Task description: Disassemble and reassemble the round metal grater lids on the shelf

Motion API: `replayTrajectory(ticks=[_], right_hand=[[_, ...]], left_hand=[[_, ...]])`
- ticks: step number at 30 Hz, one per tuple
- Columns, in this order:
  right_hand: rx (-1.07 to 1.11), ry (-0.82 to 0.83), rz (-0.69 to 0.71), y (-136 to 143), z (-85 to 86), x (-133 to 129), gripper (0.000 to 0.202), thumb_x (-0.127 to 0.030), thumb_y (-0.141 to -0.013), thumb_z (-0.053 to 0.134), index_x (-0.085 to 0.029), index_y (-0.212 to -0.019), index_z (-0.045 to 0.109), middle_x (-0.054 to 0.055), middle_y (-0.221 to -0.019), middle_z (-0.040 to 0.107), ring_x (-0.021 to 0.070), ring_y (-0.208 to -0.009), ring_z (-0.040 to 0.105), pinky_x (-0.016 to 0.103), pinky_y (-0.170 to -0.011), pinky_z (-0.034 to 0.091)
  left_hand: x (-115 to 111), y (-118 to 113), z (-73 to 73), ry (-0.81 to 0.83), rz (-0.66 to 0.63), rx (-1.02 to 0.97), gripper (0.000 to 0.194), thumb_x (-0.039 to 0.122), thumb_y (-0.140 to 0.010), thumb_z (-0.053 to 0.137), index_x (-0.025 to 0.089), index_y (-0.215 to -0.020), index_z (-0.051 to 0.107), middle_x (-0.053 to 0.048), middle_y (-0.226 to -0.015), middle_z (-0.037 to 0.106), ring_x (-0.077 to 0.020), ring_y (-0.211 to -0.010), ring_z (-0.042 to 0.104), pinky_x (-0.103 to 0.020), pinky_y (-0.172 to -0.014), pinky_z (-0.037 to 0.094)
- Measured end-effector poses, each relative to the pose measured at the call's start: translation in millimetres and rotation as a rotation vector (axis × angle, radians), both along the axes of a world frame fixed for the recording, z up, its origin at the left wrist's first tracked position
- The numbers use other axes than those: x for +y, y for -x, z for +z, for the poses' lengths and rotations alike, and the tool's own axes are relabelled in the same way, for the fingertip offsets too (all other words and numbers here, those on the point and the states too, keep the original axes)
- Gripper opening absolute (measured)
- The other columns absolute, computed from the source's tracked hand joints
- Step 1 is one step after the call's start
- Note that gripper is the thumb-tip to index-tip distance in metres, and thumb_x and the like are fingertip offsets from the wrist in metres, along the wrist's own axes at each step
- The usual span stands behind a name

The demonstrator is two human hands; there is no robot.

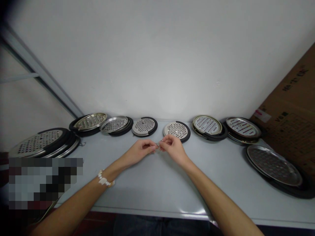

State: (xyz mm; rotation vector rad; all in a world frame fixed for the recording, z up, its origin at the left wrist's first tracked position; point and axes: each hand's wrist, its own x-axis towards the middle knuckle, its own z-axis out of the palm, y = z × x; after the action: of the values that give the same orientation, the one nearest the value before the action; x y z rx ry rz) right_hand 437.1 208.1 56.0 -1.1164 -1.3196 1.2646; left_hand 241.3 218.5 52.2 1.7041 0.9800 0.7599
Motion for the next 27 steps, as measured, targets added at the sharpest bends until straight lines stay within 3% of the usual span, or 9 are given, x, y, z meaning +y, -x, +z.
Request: replayTrajectory(ticks=[9, 16, 22, 27], right_hand=[[0.088, 0.067, 0.019, 2.1, 5.1, -3.6, 0.039, -0.050, -0.063, 0.085, -0.019, -0.066, 0.061, 0.004, -0.065, 0.073, 0.0164, -0.061, 0.067, 0.028, -0.061, 0.053], [0.105, 0.068, -0.010, 1.5, 3.3, -2.6, 0.041, -0.052, -0.062, 0.085, -0.019, -0.066, 0.062, 0.003, -0.063, 0.072, 0.0159, -0.060, 0.066, 0.028, -0.062, 0.053], [0.122, 0.070, -0.025, 1.9, 2.8, -3.1, 0.039, -0.049, -0.062, 0.085, -0.019, -0.067, 0.061, 0.005, -0.066, 0.074, 0.0169, -0.061, 0.068, 0.029, -0.061, 0.053], [0.094, 0.086, 0.067, 4.2, 2.3, -4.8, 0.037, -0.047, -0.065, 0.084, -0.019, -0.071, 0.060, 0.003, -0.065, 0.073, 0.0158, -0.059, 0.067, 0.028, -0.059, 0.052]], left_hand=[[-3.1, -1.9, 5.2, 0.038, 0.015, -0.024, 0.023, 0.035, -0.088, 0.064, 0.013, -0.089, 0.071, -0.008, -0.086, 0.075, -0.0181, -0.077, 0.068, -0.032, -0.077, 0.053], [-1.2, 0.2, 3.6, -0.083, 0.024, 0.051, 0.028, 0.038, -0.091, 0.060, 0.013, -0.089, 0.073, -0.007, -0.085, 0.074, -0.0179, -0.078, 0.065, -0.030, -0.076, 0.051], [-2.4, -0.5, 6.3, -0.015, 0.060, 0.006, 0.023, 0.035, -0.086, 0.067, 0.013, -0.085, 0.074, -0.006, -0.079, 0.074, -0.0168, -0.072, 0.067, -0.029, -0.072, 0.052], [-5.4, -2.5, 9.6, 0.034, 0.043, -0.072, 0.020, 0.033, -0.085, 0.068, 0.013, -0.085, 0.071, -0.007, -0.082, 0.075, -0.0165, -0.073, 0.069, -0.030, -0.073, 0.055]])
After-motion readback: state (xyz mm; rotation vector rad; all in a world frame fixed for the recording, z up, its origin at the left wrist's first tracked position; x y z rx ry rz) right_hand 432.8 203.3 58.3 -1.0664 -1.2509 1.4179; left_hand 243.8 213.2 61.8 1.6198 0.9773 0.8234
